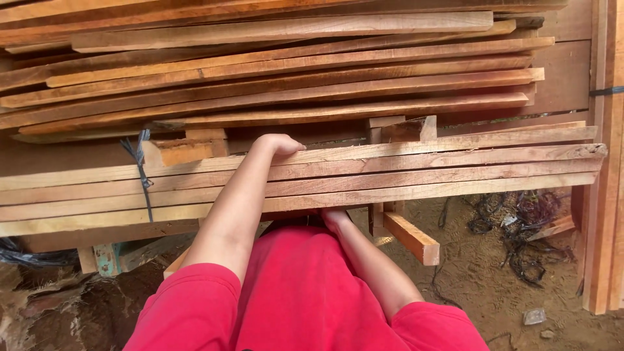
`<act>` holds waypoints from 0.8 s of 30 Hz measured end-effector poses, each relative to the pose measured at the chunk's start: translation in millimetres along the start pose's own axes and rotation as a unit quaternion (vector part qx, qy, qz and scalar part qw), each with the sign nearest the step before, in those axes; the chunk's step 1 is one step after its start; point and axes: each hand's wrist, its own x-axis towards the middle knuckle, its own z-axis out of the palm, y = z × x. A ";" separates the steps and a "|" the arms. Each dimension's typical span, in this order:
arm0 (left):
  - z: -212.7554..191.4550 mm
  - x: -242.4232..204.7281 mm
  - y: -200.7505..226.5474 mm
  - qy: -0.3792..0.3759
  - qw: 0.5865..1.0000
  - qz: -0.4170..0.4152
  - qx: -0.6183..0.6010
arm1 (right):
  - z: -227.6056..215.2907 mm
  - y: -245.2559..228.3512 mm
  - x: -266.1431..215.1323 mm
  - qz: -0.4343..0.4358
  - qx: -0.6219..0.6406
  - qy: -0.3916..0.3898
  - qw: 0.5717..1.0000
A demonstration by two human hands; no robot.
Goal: Bundling several wooden slats together using elastic straps.
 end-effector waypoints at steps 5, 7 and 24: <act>0.3 21.0 17.4 -0.050 0.999 0.010 0.003 | -17.6 -6.6 5.3 -0.002 -0.018 -0.009 1.000; 4.0 35.4 19.2 -0.059 0.998 0.011 0.010 | -24.7 -4.9 2.7 -0.001 -0.026 -0.016 1.000; 32.6 142.6 -21.7 -0.129 0.988 0.001 -0.088 | -141.3 73.7 -45.6 -0.031 -0.113 -0.082 0.990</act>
